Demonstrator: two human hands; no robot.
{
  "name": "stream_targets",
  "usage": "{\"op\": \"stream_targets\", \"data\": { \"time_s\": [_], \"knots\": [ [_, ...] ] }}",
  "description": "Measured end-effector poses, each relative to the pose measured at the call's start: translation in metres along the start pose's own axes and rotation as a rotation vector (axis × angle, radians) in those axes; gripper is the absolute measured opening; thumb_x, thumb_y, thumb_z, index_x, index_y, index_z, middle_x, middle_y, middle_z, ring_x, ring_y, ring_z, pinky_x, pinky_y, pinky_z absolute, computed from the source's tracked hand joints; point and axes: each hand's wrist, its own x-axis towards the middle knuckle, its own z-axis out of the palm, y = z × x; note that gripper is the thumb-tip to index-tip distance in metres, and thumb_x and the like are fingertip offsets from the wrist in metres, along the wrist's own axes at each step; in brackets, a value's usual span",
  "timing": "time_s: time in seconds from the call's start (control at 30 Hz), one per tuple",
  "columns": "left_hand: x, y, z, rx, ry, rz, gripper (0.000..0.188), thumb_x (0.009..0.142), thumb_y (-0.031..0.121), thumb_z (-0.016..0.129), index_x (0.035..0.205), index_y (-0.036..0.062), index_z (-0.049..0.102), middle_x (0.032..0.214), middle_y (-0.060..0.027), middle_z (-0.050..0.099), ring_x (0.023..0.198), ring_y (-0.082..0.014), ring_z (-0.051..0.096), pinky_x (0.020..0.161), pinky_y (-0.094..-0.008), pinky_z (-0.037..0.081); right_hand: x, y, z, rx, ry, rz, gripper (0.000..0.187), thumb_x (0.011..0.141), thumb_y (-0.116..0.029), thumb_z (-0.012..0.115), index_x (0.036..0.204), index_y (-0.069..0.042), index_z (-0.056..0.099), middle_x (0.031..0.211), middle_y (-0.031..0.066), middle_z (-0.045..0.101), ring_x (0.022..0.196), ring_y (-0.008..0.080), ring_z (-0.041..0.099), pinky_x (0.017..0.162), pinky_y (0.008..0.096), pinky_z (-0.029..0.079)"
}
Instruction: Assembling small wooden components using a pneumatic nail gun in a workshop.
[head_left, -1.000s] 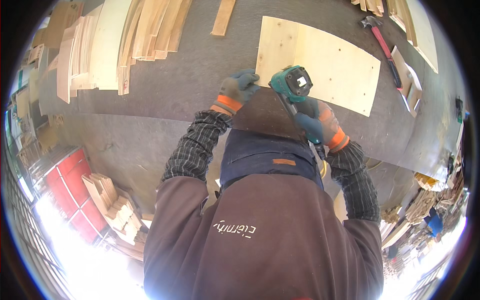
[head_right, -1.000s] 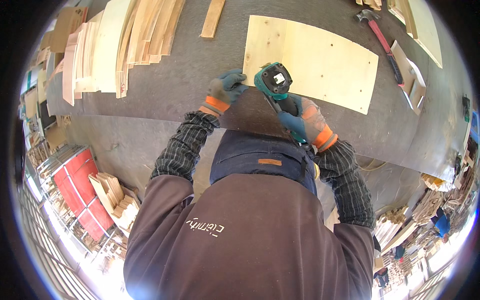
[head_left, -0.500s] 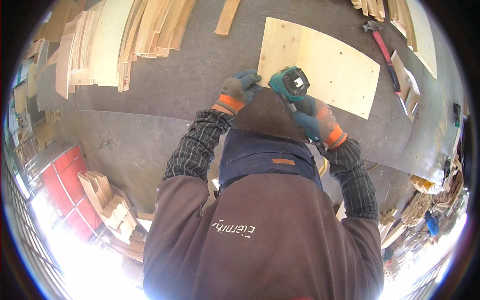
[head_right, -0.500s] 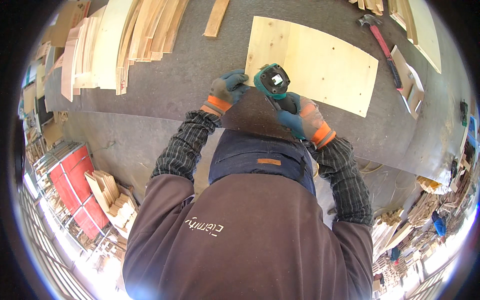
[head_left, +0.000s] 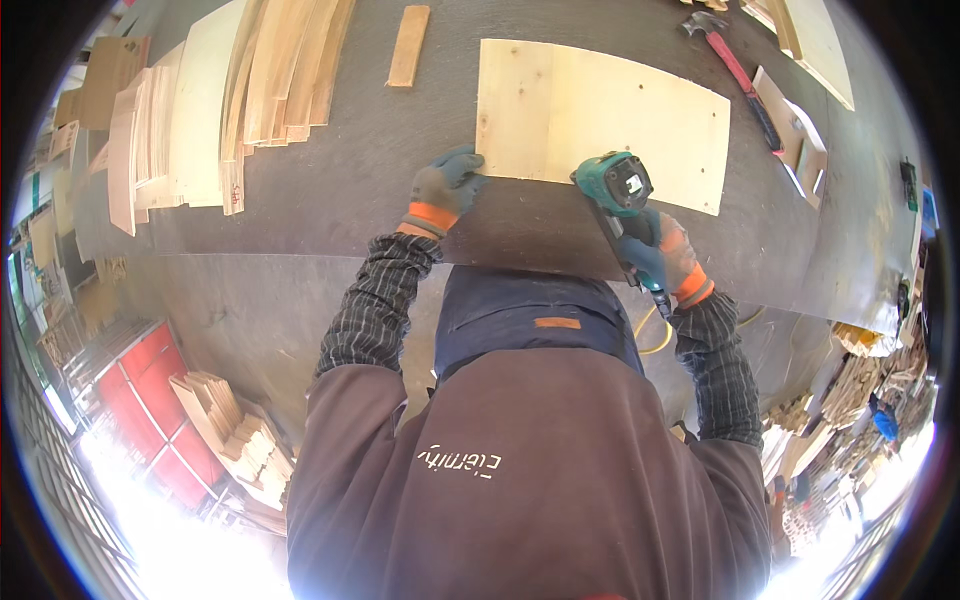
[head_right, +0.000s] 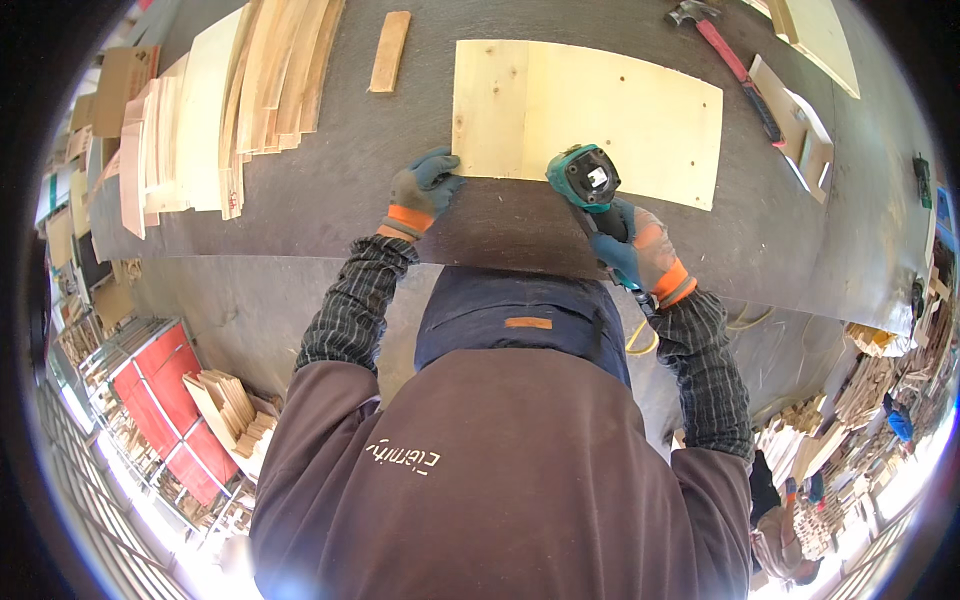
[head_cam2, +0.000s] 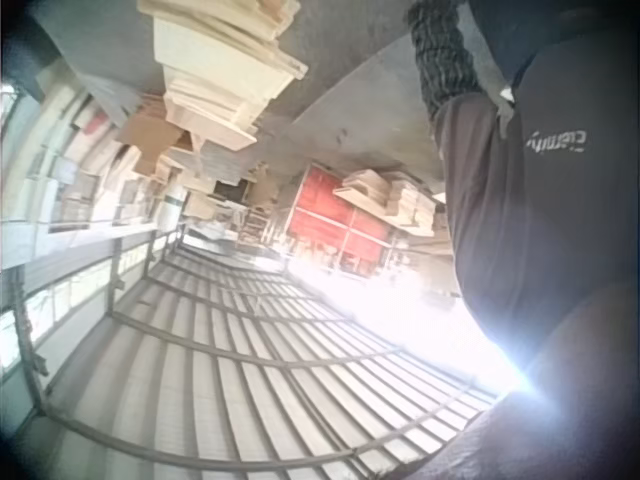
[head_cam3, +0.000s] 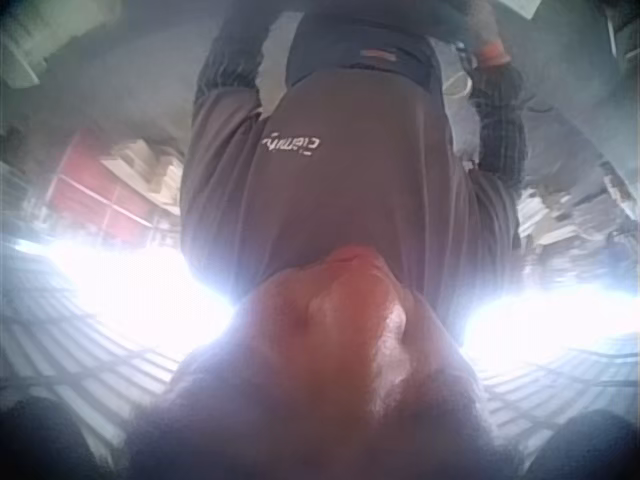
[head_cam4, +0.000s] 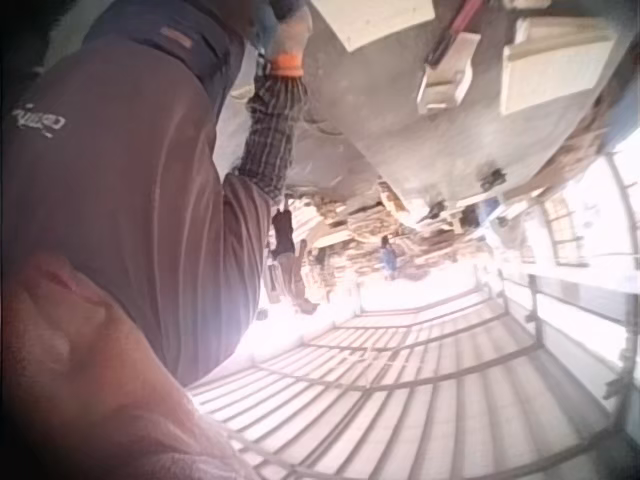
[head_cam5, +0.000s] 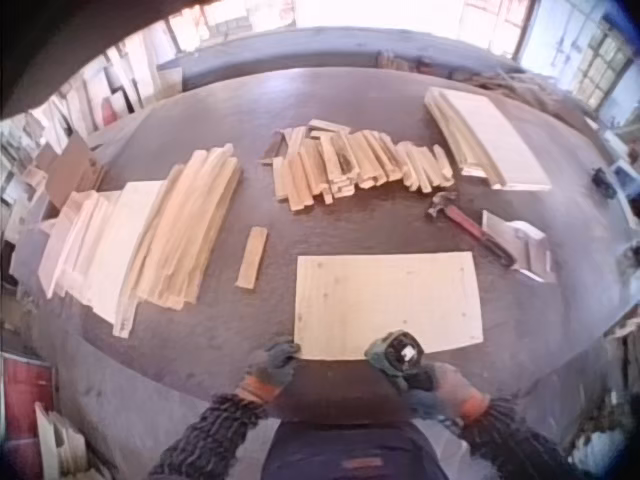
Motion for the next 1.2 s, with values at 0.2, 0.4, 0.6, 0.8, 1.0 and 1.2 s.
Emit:
{"op": "stream_targets", "data": {
  "time_s": [0.2,0.4,0.6,0.8,1.0,1.2],
  "knots": [
    [-0.001,-0.005,0.004,0.008,-0.01,-0.037,0.03,0.08,0.001,0.086,0.108,0.0013,0.074,0.115,-0.0147,0.076,0.089,-0.0224,0.077,0.078,-0.0309,0.062,-0.017,0.017,-0.023,0.097,0.044,-0.006,0.037,0.086,-0.016,0.067,0.118,0.001,0.066,0.081,0.0044,0.066,0.062,0.01,0.06,0.053,0.0268,0.049],
    [-0.002,-0.002,0.005,-0.042,-0.047,-0.102,0.028,0.081,0.0,0.082,0.108,0.0029,0.074,0.115,-0.0153,0.076,0.092,-0.0258,0.077,0.078,-0.0321,0.062,-0.035,0.042,-0.05,0.168,0.106,-0.017,0.045,0.089,-0.016,0.064,0.132,0.0,0.065,0.074,0.0008,0.06,0.061,0.0086,0.058,0.054,0.0265,0.048],
    [-0.003,-0.004,0.007,-0.008,-0.008,-0.038,0.029,0.083,0.001,0.081,0.11,0.0029,0.072,0.118,-0.0152,0.076,0.092,-0.0244,0.077,0.079,-0.0327,0.061,-0.052,0.042,-0.07,0.158,0.156,0.015,0.026,0.087,-0.017,0.064,0.108,-0.001,0.066,0.08,0.0024,0.064,0.062,0.0093,0.057,0.052,0.0282,0.047],
    [-0.002,-0.004,0.012,-0.041,-0.011,-0.056,0.027,0.086,0.001,0.08,0.112,0.0022,0.071,0.119,-0.0134,0.076,0.091,-0.0209,0.075,0.079,-0.0317,0.06,-0.061,0.072,-0.097,0.139,0.197,-0.024,0.03,0.087,-0.018,0.064,0.112,0.0,0.066,0.08,0.0019,0.062,0.064,0.0089,0.057,0.053,0.0278,0.045],
    [-0.002,-0.004,0.012,-0.035,-0.042,-0.089,0.021,0.091,0.002,0.081,0.11,0.0006,0.072,0.115,-0.013,0.076,0.092,-0.0162,0.072,0.081,-0.0288,0.059,-0.068,0.095,-0.115,0.223,0.176,0.01,0.044,0.09,-0.013,0.063,0.133,-0.004,0.067,0.078,-0.0021,0.06,0.061,0.0075,0.058,0.057,0.0244,0.048],
    [-0.004,-0.014,0.012,0.007,-0.022,-0.074,0.026,0.087,0.005,0.082,0.111,0.003,0.072,0.115,-0.0133,0.076,0.086,-0.0194,0.073,0.076,-0.0304,0.058,-0.082,0.092,-0.127,0.188,0.266,-0.019,0.042,0.086,-0.019,0.067,0.123,0.0,0.066,0.082,0.0022,0.064,0.066,0.0098,0.058,0.057,0.0274,0.047]
  ]
}}
